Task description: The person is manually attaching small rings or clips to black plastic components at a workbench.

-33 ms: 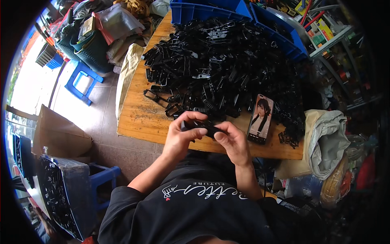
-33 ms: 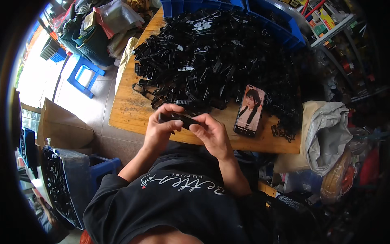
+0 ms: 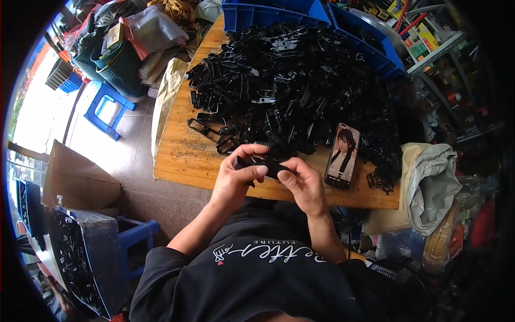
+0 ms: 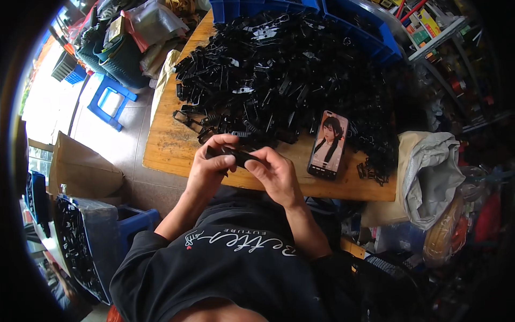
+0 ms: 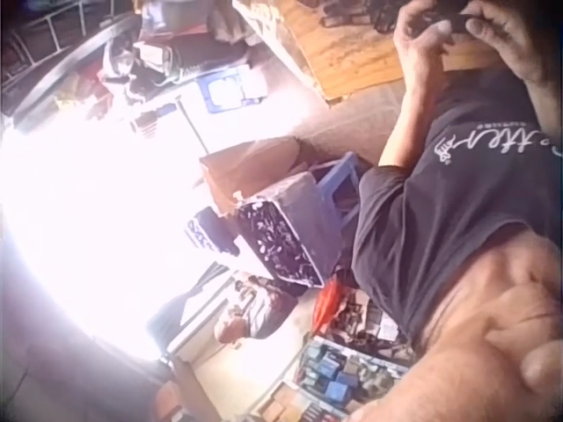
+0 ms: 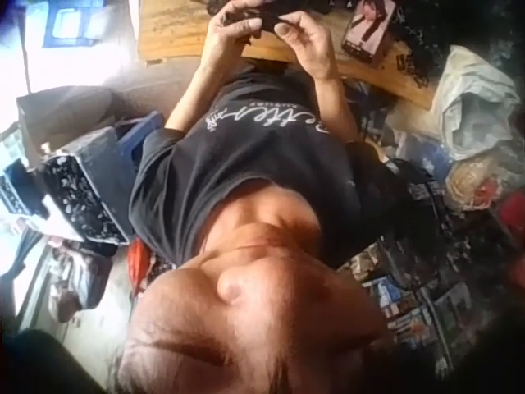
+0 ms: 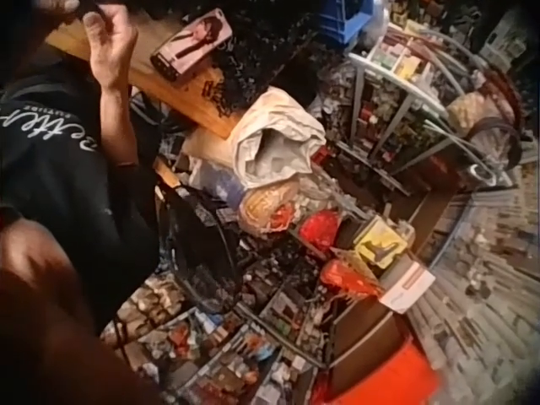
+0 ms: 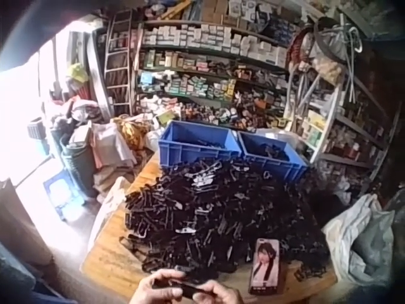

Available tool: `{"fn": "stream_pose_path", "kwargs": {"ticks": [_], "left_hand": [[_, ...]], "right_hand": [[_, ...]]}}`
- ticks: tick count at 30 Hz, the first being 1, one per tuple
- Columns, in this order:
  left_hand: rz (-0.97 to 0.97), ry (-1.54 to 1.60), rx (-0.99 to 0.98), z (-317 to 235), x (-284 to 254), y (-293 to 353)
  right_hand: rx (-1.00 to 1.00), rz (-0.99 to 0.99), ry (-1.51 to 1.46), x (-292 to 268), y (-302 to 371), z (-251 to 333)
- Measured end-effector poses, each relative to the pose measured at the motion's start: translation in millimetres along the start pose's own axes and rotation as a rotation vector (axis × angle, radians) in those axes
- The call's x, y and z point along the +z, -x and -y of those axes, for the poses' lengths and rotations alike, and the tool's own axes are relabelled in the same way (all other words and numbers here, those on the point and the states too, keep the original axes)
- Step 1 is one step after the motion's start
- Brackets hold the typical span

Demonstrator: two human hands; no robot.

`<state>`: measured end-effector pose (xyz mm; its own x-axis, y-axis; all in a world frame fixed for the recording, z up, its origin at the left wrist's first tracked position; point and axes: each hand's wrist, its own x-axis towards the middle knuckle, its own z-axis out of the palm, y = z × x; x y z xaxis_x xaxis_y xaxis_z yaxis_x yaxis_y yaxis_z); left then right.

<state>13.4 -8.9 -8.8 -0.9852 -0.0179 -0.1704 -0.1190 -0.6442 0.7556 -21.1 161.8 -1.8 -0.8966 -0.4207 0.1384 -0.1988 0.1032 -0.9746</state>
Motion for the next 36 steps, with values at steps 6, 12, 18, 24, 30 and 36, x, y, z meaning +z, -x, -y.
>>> {"fn": "stream_pose_path", "kwargs": {"ticks": [6,12,18,24,30,36], "left_hand": [[-0.030,0.365,0.132,-12.2,-32.2,-6.9],[0.038,0.499,0.175,-33.3,-41.2,-12.3],[-0.098,-0.256,0.375,-11.9,-16.8,-8.2],[0.141,-0.645,0.366,9.8,24.8,-3.2],[0.131,-0.213,-0.113,13.9,30.5,-8.8],[0.183,-0.187,-0.157,18.7,29.2,-15.2]], "right_hand": [[-0.552,0.103,0.524,20.1,-54.7,25.4],[-0.551,0.199,0.925,26.0,-89.7,-1.9],[-0.272,-0.198,0.031,10.7,-47.7,23.4],[-0.011,-0.175,-0.202,-28.7,11.4,16.7],[0.152,-0.705,1.289,-141.4,57.1,-15.0],[0.171,-0.632,1.258,-159.0,63.3,-45.8]]}}
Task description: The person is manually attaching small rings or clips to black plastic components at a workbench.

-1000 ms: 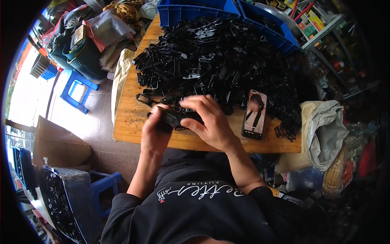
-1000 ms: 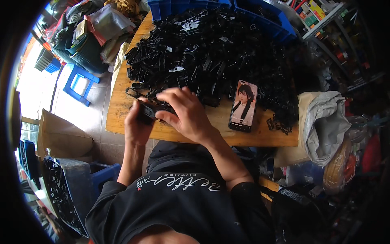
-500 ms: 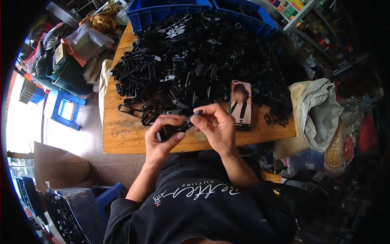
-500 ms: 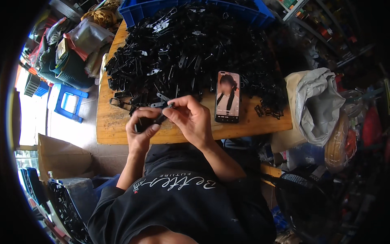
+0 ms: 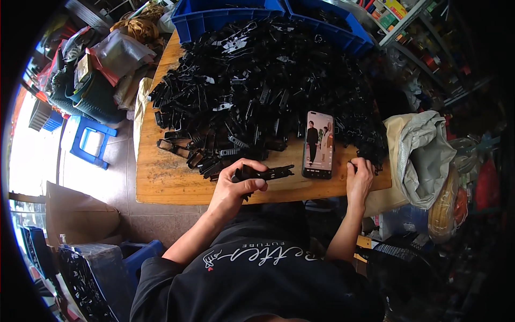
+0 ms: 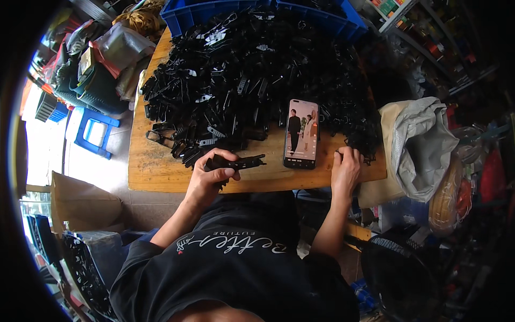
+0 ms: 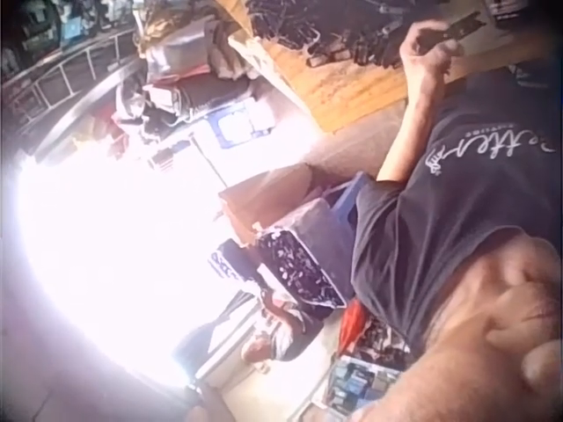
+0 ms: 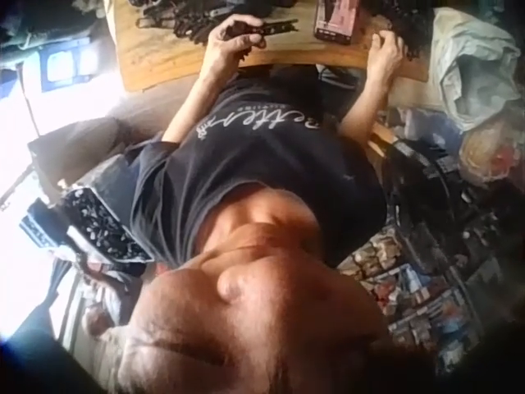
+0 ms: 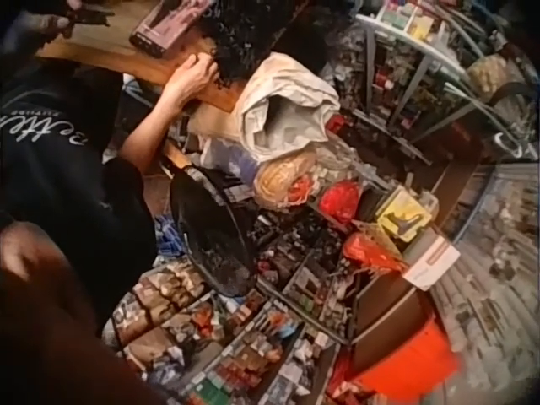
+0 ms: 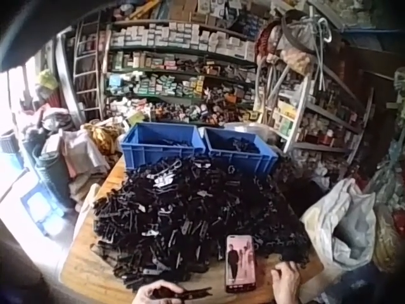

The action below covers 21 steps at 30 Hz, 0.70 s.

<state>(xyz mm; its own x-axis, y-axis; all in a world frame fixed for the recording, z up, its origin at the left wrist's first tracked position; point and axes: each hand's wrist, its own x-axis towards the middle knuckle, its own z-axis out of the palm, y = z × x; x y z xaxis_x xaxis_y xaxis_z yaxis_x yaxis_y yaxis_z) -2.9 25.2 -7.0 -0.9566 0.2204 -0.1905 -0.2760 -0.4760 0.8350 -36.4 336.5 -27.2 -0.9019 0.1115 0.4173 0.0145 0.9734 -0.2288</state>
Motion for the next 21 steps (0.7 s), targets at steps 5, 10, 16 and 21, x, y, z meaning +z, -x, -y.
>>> {"fn": "stream_pose_path", "kwargs": {"ticks": [5,10,16,21], "left_hand": [[-0.046,0.036,-0.030,0.9,-3.6,0.8],[-0.079,0.055,-0.009,0.4,-0.6,0.9],[-0.113,0.065,0.007,-0.2,0.8,2.4],[-0.186,-0.001,0.038,0.5,6.0,3.2]], "right_hand": [[0.067,0.028,-0.066,-7.9,-0.2,3.1],[0.081,0.091,-0.098,-10.6,4.3,-4.1],[0.248,0.156,-0.836,-26.6,5.7,49.2],[-0.096,0.111,-0.998,-29.4,6.5,99.5]]}}
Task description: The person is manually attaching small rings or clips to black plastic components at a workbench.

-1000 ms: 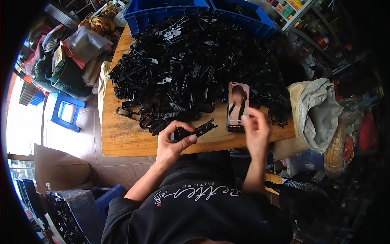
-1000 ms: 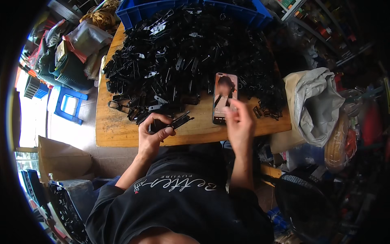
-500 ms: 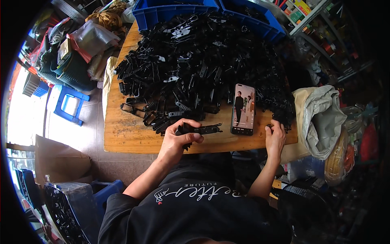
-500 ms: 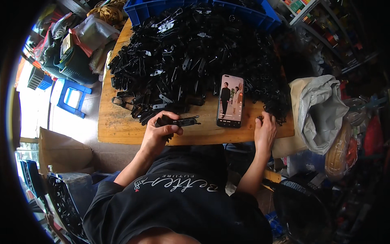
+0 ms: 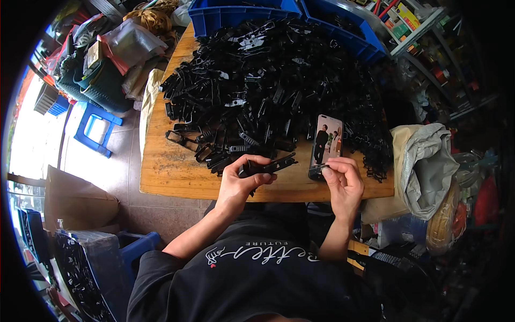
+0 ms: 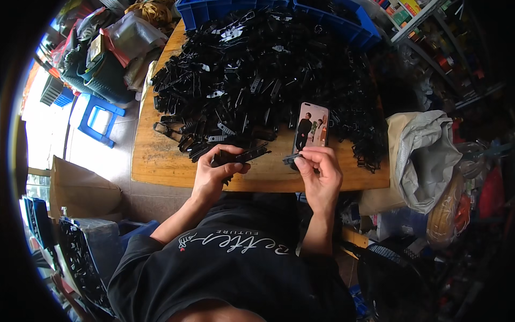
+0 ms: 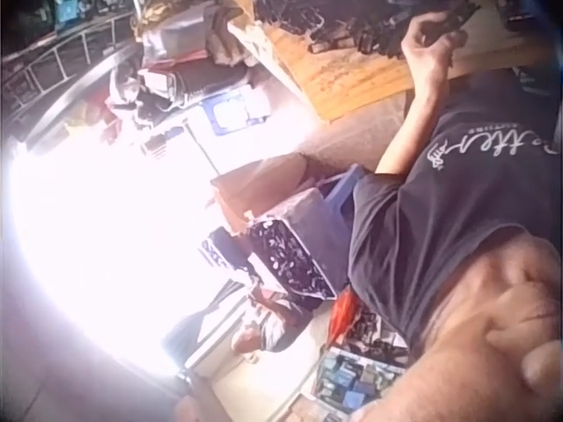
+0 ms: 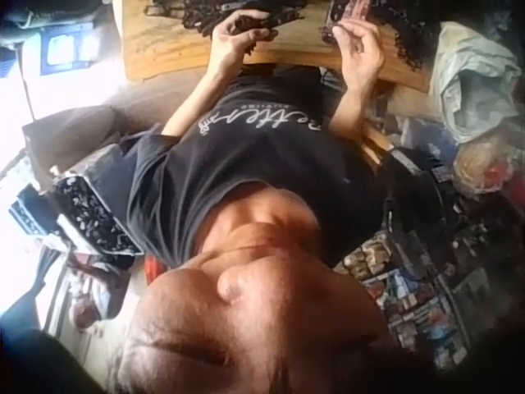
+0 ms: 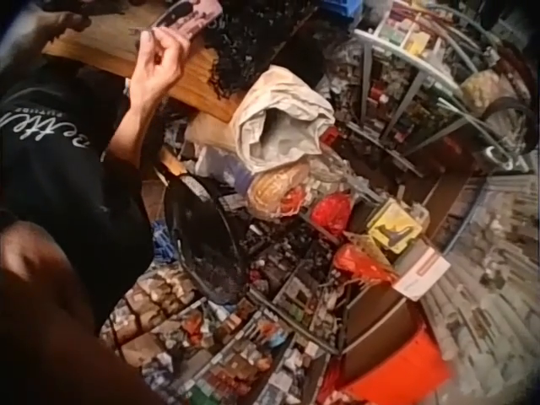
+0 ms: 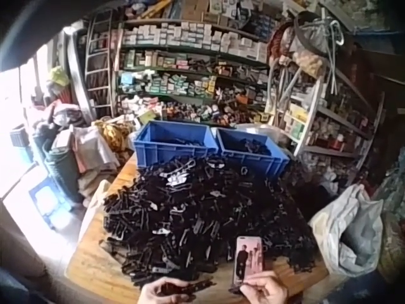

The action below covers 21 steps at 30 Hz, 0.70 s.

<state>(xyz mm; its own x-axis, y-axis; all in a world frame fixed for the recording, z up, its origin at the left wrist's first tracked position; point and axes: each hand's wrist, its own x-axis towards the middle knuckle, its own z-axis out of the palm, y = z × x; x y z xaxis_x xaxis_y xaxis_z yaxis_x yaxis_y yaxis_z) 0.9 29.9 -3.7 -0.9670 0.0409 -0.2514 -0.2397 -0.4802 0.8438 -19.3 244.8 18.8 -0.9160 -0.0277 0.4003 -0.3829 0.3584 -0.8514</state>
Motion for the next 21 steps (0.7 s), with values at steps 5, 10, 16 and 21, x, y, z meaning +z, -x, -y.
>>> {"fn": "stream_pose_path", "kwargs": {"ticks": [5,10,16,21], "left_hand": [[0.025,-0.074,0.004,2.5,0.6,-0.8],[0.020,-0.159,0.056,4.4,1.2,1.4],[0.018,-0.148,0.047,5.5,3.7,3.1],[0.005,0.014,0.006,7.5,7.4,3.8]], "right_hand": [[0.012,-0.020,-0.008,24.7,-3.5,10.5],[-0.029,0.039,0.113,41.6,-11.7,21.2],[-0.016,0.042,0.100,41.5,-8.2,15.6],[-0.025,0.008,0.120,53.5,1.5,12.9]]}}
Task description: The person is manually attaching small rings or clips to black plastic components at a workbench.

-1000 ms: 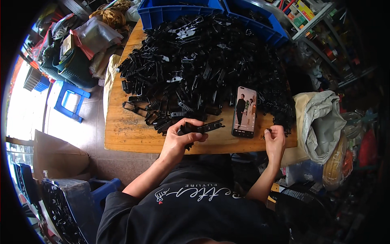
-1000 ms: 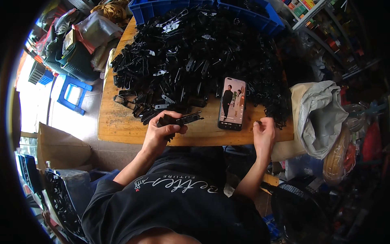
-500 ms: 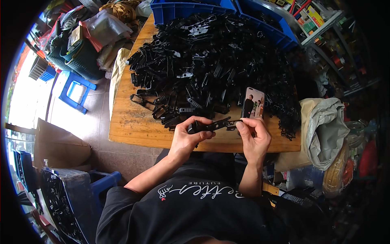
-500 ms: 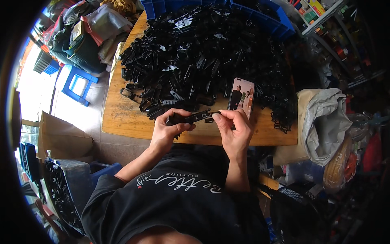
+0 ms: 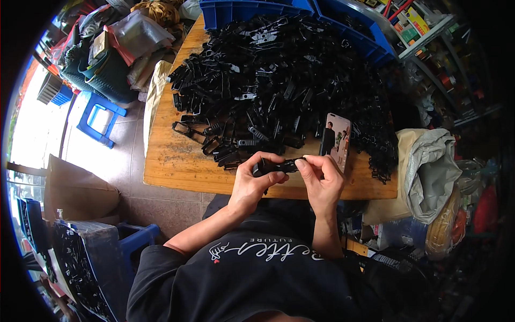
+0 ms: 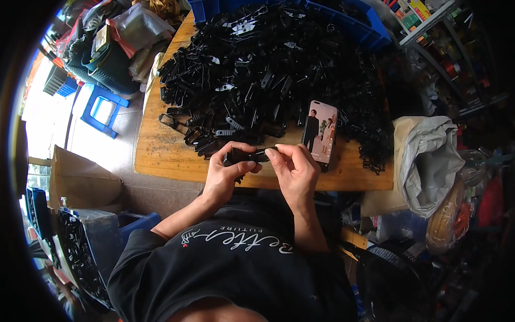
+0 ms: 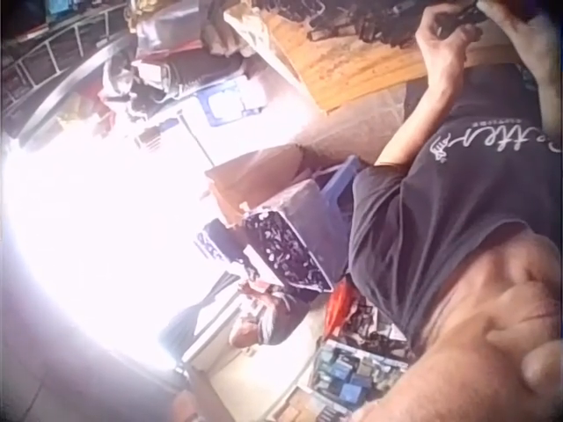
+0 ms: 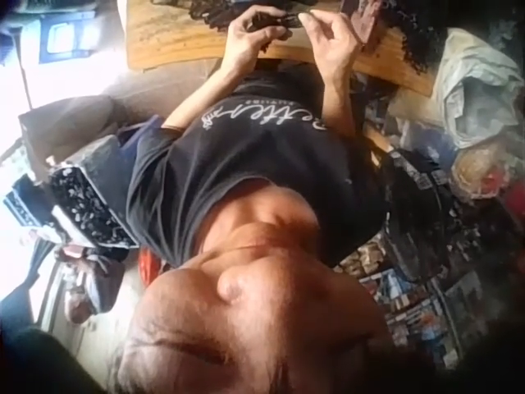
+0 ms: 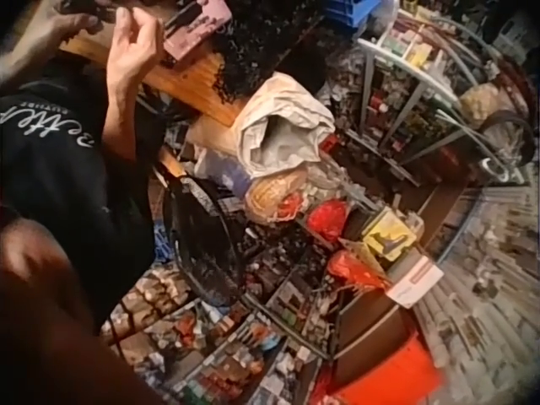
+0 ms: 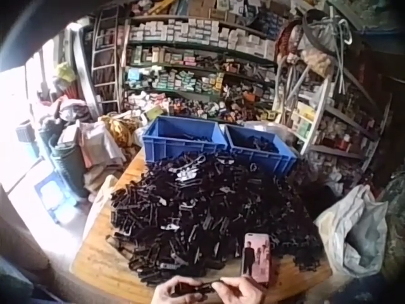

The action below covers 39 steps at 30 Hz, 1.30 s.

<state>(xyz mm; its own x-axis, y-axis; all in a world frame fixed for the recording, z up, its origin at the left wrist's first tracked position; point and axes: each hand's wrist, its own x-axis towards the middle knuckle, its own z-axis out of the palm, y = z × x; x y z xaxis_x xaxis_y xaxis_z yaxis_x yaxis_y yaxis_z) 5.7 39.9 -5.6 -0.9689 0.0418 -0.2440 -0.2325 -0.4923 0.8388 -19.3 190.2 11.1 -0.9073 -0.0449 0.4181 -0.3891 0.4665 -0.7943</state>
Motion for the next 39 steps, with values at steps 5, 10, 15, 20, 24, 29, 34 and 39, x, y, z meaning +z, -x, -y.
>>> {"fn": "stream_pose_path", "kwargs": {"ticks": [5,10,15,20,24,29,34,39], "left_hand": [[-0.001,-0.112,0.028,-0.9,-5.2,3.6],[-0.102,-0.032,0.058,-11.7,-14.7,8.3],[-0.131,-0.023,0.092,-13.3,-20.9,4.8],[-0.150,0.035,0.110,-13.7,-24.7,3.8],[-0.114,0.028,0.080,-12.1,-24.3,3.5],[0.016,0.046,-0.016,-13.4,-11.9,1.0],[0.068,0.060,-0.059,-17.8,-5.4,2.8],[0.085,0.054,-0.080,-16.7,-6.6,3.0]], "right_hand": [[0.146,0.123,-0.074,2.1,5.8,7.1],[-0.224,0.021,0.299,6.1,-19.9,-28.8],[-0.313,0.156,0.457,22.5,-30.7,-39.5],[-0.194,0.059,0.331,14.4,-27.1,-40.5],[0.004,0.056,-0.147,-0.7,-10.9,-13.1],[0.005,0.172,-0.588,-5.9,0.3,-6.0],[-0.181,0.195,-0.451,-5.5,-5.3,-20.0],[-0.210,0.209,-0.464,-5.0,-6.2,-23.8]]}}
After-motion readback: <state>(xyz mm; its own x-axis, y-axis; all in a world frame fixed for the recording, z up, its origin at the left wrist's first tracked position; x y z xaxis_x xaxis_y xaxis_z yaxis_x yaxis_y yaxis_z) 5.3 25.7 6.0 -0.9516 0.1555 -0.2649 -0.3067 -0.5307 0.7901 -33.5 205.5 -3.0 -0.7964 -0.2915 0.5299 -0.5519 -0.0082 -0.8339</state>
